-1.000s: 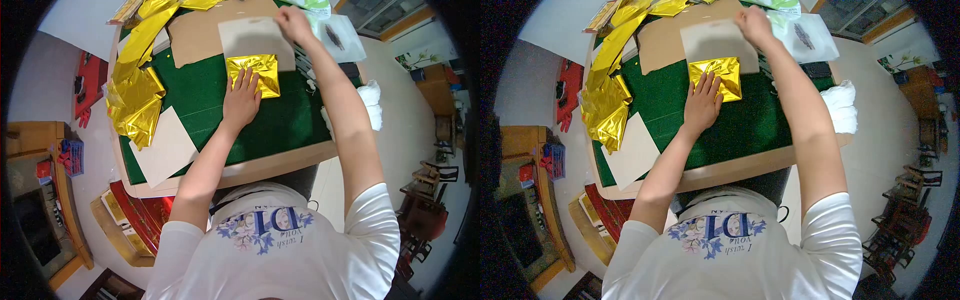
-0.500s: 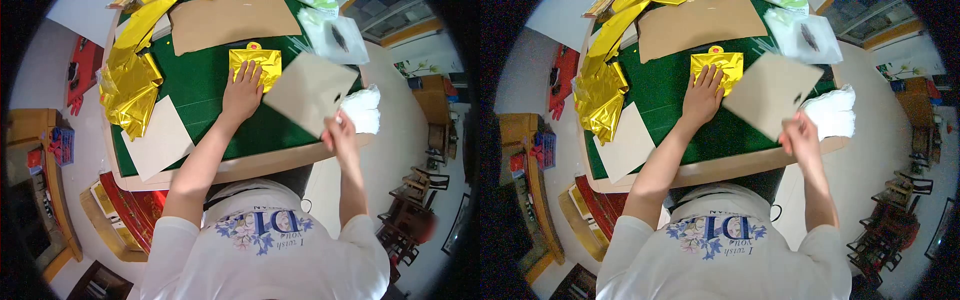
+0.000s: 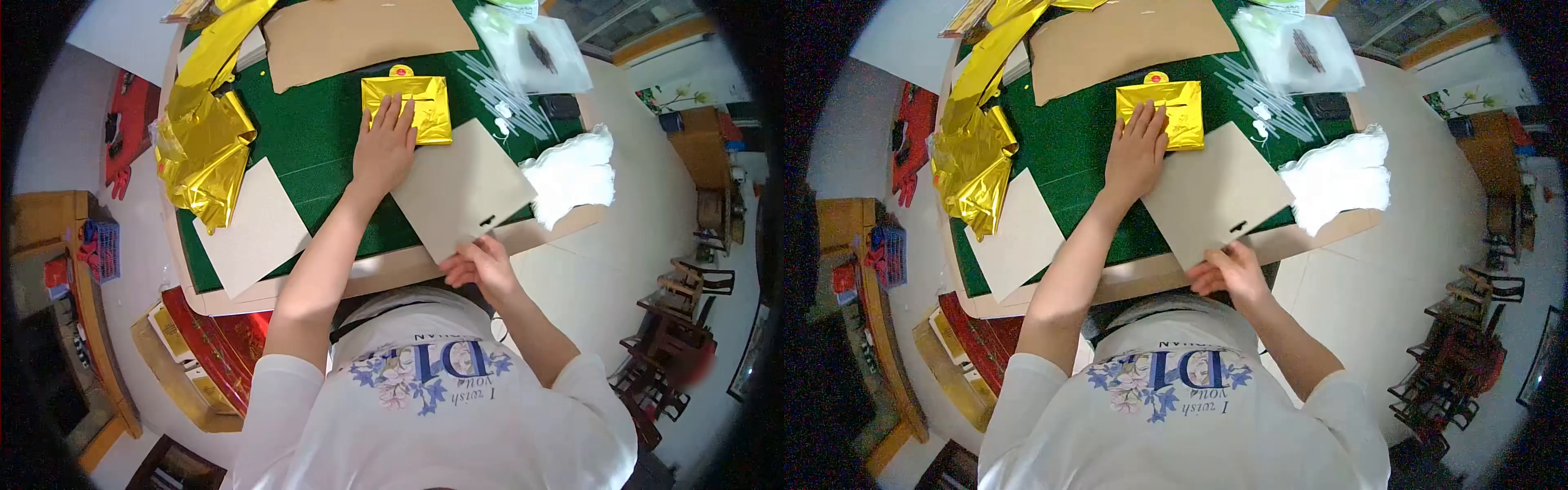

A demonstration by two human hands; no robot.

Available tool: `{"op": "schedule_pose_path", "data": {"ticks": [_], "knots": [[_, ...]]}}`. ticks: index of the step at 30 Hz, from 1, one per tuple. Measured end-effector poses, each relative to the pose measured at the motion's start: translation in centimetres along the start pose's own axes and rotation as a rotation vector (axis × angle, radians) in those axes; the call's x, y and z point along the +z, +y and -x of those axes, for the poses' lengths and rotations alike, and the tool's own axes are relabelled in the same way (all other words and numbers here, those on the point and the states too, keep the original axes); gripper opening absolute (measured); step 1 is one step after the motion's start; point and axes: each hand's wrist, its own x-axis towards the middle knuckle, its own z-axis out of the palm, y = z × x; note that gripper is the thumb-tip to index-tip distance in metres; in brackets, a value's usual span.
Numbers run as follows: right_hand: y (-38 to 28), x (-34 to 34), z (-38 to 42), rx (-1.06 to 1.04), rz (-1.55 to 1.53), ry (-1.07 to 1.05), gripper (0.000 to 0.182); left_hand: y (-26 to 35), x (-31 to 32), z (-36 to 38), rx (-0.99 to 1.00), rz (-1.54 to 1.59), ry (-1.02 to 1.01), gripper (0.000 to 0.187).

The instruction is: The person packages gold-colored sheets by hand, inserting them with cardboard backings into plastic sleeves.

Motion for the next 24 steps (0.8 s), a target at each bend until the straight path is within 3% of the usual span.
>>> {"op": "schedule_pose_path", "data": {"ticks": [3,7,10,15,17,24], "knots": [[-0.9,1.1,-1.4,0.039,0.016,-0.022,0.022,-0.8,-0.4,-0.2,-0.004,0.184,0.080,0.043],[-0.8,0.6,-2.4,0.077,-0.003,-0.079,0.026,-3.4,-1.9,-2.7,-0.009,0.068,0.203,0.040],[-1.0,0.5,-2.7,0.079,0.024,-0.079,0.030,-4.6,-2.3,-6.2,-0.140,0.197,0.100,0.035],[-1.0,0.4,-4.3,0.049,0.053,-0.111,0.035,-5.5,-1.4,-8.2,-0.127,0.114,0.036,0.028],[-1.4,0.6,-4.3,0.039,0.075,-0.075,0.035,-5.5,-1.6,-8.6,-0.159,0.099,-0.087,0.025],[-2.3,0.2,-5.2,0.019,0.031,-0.020,0.028,-4.7,-1.4,-8.7,-0.230,0.123,-0.119,0.025]]}}
